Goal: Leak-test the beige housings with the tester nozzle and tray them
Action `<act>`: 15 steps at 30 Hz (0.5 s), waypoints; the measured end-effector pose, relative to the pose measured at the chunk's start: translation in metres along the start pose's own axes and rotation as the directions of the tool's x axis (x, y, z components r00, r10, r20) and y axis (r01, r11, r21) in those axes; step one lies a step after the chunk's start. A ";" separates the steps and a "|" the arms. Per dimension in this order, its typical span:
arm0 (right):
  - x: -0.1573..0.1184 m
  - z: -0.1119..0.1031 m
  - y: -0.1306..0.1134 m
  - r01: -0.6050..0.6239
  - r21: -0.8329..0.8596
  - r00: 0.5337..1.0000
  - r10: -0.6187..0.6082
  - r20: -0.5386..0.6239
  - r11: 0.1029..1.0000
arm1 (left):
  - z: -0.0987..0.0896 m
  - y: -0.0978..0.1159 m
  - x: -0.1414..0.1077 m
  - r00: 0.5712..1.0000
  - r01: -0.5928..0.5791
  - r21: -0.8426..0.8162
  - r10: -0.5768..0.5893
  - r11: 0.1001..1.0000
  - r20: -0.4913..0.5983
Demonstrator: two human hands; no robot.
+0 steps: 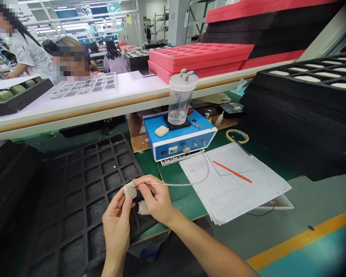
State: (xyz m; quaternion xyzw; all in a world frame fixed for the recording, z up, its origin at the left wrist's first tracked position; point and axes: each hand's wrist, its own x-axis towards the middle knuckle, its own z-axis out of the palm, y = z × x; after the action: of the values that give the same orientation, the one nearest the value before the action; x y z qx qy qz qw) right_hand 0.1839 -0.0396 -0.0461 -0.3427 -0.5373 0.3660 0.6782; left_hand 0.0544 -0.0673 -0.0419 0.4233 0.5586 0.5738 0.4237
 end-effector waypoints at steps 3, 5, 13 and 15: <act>-0.001 0.000 0.001 0.027 0.008 1.000 -0.027 -0.002 1.000 | 0.000 0.003 0.000 1.000 -0.019 0.038 0.019 0.999 0.015; -0.003 -0.001 0.001 0.057 0.027 0.996 -0.055 -0.064 0.998 | 0.000 0.010 0.003 0.997 -0.075 0.116 0.073 0.990 0.026; -0.012 -0.006 -0.001 -0.024 0.036 0.925 0.036 -0.378 0.999 | 0.016 0.026 0.026 0.882 -0.452 0.737 0.125 0.503 0.455; -0.017 -0.006 -0.005 -0.071 0.018 0.928 0.073 -0.365 0.997 | 0.021 0.026 0.014 0.891 -0.443 0.783 0.119 0.436 0.438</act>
State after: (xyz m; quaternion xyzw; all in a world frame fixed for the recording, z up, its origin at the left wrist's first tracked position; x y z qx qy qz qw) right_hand 0.1881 -0.0572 -0.0510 -0.4225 -0.3880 0.3218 0.7533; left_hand 0.0699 -0.0482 -0.0155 0.7521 0.6139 0.1997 0.1325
